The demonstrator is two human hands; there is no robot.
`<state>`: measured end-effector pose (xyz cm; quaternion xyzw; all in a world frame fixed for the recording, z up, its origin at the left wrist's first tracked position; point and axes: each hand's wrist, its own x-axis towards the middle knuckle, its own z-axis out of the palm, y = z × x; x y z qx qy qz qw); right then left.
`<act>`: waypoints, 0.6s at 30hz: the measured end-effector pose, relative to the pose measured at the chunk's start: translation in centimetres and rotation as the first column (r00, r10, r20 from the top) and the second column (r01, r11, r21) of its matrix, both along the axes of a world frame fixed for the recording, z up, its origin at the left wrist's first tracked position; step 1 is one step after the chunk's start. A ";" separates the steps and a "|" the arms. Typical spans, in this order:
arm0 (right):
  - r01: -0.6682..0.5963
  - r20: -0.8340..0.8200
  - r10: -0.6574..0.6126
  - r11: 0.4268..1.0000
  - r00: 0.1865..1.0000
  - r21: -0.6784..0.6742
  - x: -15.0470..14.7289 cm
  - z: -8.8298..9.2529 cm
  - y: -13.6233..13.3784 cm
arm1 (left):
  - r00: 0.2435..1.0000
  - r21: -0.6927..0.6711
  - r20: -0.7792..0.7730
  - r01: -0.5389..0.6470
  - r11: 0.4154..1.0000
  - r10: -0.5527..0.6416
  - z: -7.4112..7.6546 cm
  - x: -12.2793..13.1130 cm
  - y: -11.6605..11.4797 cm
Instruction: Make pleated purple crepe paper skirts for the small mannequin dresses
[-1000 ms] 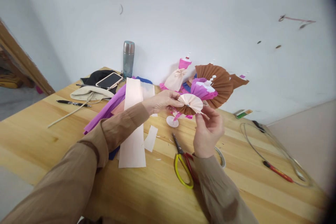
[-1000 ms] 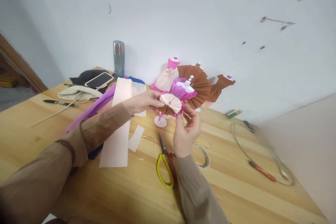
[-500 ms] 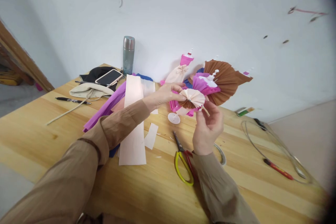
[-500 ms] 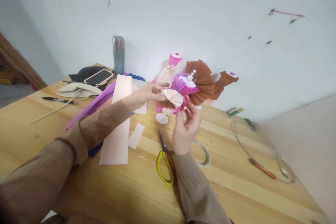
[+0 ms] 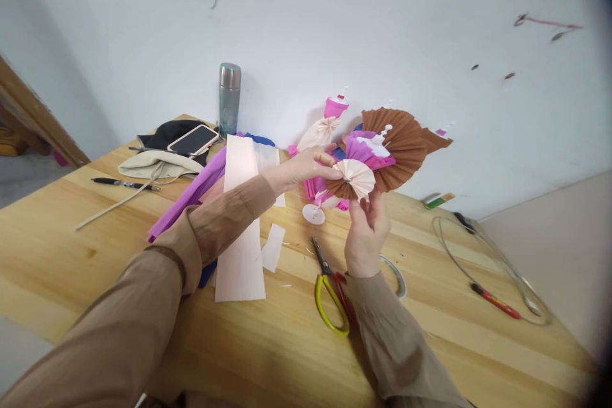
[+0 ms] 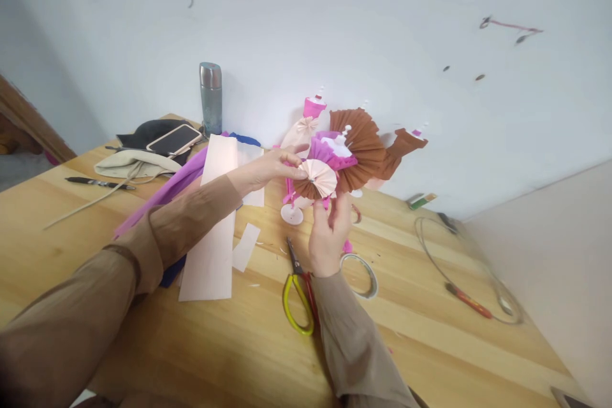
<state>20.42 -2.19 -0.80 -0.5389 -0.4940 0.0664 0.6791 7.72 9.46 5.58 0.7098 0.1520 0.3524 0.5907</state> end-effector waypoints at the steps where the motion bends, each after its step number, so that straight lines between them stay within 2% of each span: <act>1: 0.016 0.013 -0.016 1.000 1.000 -0.002 0.1 -0.1 0.0 | 1.000 -0.005 0.000 -0.012 1.000 0.012 -0.1 0.1 0.0; 11: 0.057 0.083 -0.059 0.998 0.995 0.030 0.3 -0.4 0.2 | 0.997 -0.100 0.055 -0.045 0.994 0.050 -1.3 0.7 0.2; 18: 0.170 0.027 -0.171 0.984 0.985 0.053 0.9 -0.7 0.9 | 0.997 -0.139 0.079 0.037 0.990 -0.026 -1.5 0.6 -0.3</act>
